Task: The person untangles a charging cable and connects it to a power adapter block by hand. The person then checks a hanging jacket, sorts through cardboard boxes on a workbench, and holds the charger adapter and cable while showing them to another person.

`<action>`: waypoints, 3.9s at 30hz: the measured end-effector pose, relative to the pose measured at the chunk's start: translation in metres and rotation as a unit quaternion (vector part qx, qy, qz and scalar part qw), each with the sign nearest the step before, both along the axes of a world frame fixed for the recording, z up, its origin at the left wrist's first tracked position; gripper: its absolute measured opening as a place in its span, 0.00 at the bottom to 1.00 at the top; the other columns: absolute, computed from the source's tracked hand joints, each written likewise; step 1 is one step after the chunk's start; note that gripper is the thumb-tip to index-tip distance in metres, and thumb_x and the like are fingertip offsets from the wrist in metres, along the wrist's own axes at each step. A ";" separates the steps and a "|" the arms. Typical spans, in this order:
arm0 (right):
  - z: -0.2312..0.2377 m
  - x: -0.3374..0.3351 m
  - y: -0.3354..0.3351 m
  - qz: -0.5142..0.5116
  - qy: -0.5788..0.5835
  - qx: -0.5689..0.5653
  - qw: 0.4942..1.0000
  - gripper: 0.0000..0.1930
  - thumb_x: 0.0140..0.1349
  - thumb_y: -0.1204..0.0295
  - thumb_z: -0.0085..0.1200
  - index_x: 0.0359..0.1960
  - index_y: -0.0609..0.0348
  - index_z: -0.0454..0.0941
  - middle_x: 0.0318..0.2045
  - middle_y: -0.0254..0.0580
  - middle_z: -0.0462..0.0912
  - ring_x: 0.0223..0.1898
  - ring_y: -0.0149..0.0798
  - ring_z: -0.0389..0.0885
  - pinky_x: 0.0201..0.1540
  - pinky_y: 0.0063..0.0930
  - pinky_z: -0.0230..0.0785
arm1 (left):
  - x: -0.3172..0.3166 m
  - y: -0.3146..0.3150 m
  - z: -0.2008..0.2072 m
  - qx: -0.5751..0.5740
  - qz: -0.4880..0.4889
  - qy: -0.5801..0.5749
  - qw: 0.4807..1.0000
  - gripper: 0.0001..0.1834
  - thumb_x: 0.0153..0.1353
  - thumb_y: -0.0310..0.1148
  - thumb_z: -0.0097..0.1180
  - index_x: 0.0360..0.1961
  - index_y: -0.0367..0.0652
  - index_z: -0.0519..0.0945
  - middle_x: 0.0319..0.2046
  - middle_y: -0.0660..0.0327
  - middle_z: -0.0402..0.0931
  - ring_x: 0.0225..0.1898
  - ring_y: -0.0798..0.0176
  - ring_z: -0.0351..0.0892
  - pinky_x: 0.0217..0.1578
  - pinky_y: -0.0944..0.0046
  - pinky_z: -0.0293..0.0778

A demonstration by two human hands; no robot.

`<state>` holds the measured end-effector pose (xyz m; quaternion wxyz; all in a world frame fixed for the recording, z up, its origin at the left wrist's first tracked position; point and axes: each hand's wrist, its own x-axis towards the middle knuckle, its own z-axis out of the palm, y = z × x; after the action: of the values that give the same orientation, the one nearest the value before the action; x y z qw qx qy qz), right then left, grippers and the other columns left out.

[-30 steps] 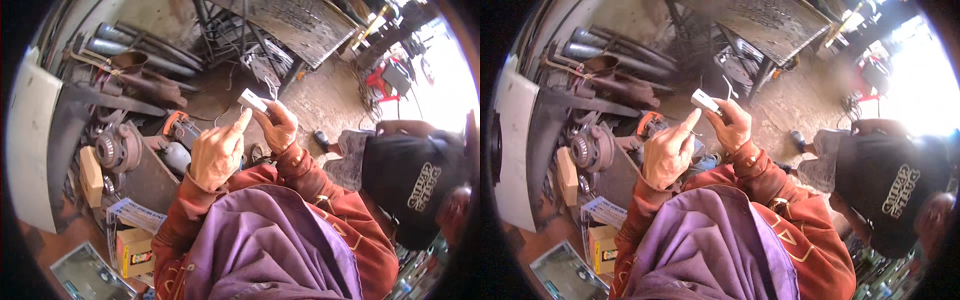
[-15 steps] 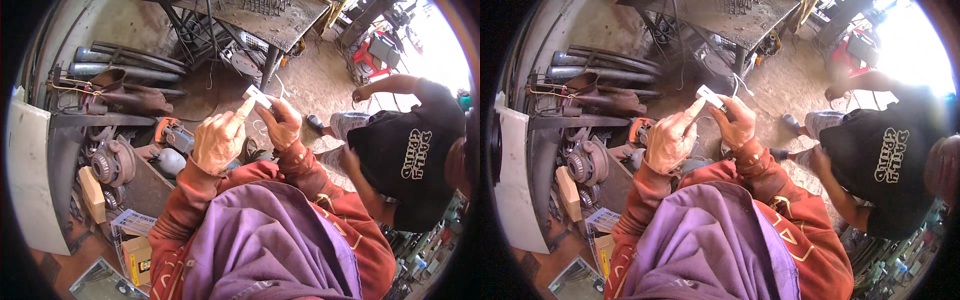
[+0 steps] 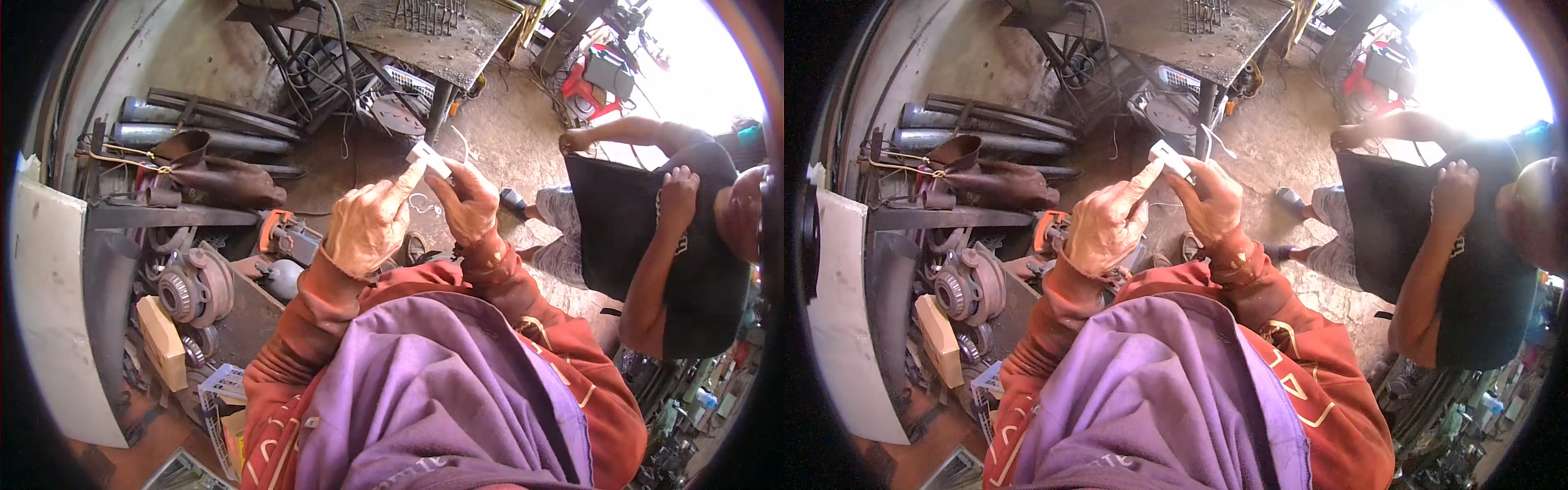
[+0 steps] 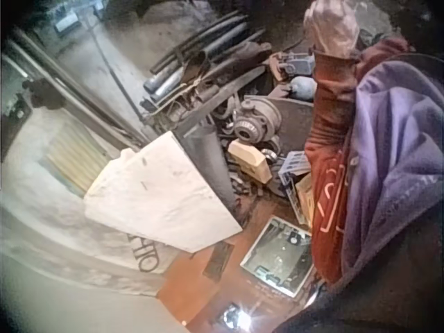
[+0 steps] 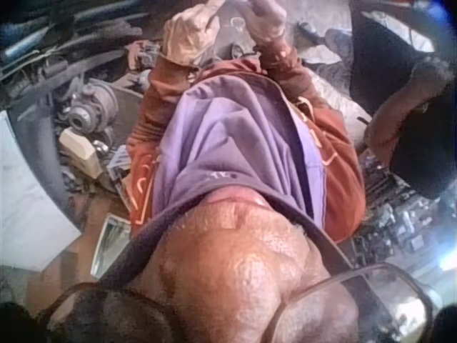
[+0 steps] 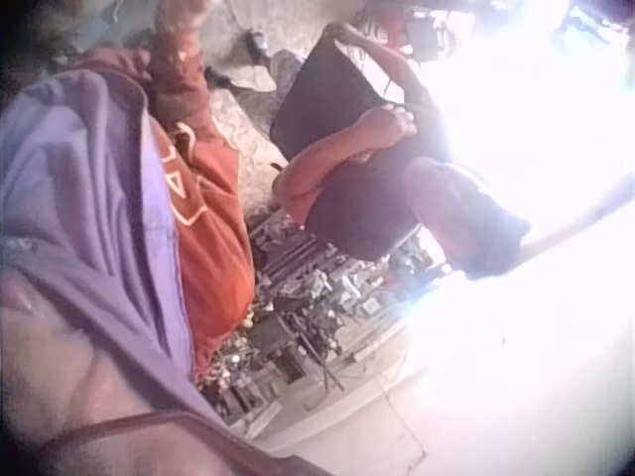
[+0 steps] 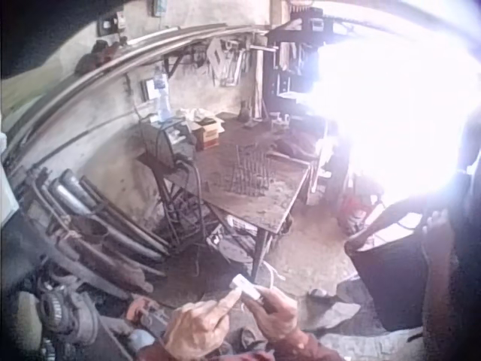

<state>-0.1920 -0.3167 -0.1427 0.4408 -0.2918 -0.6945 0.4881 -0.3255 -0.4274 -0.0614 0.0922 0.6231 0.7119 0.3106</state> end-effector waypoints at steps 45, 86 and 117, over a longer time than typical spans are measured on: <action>0.055 0.013 0.045 -0.031 -0.048 -0.172 0.983 0.10 0.62 0.64 0.56 0.26 0.55 0.78 0.18 0.21 0.68 0.20 0.19 0.59 0.23 0.16 0.48 | -0.022 -0.012 -0.058 -0.032 0.054 -0.141 0.988 0.05 0.54 0.32 0.58 0.32 0.47 0.77 0.22 0.50 0.79 0.29 0.44 0.81 0.28 0.50 0.75; -0.007 0.041 -0.006 0.190 0.210 -0.536 0.795 0.33 0.69 0.46 0.37 0.52 0.69 0.72 0.34 0.47 0.81 0.21 0.30 0.70 0.17 0.17 0.57 | -0.001 0.017 -0.085 -0.047 0.051 -0.662 0.747 0.16 0.64 0.47 0.58 0.31 0.45 0.75 0.18 0.70 0.71 0.12 0.79 0.58 0.12 0.76 0.51; 0.020 0.102 0.008 0.343 0.051 -0.379 0.858 0.08 0.57 0.83 0.55 0.39 0.66 0.80 0.32 0.37 0.82 0.33 0.29 0.79 0.38 0.23 0.72 | 0.027 0.069 -0.122 -0.205 -0.166 -0.817 0.512 0.27 0.62 0.42 0.58 0.54 0.33 0.70 0.52 0.45 0.73 0.51 0.53 0.77 0.49 0.55 0.77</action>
<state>-0.0902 -0.3083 -0.1223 0.1359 -0.1546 -0.4882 0.8481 -0.2981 -0.3588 -0.1834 0.8084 0.1642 0.2498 0.5071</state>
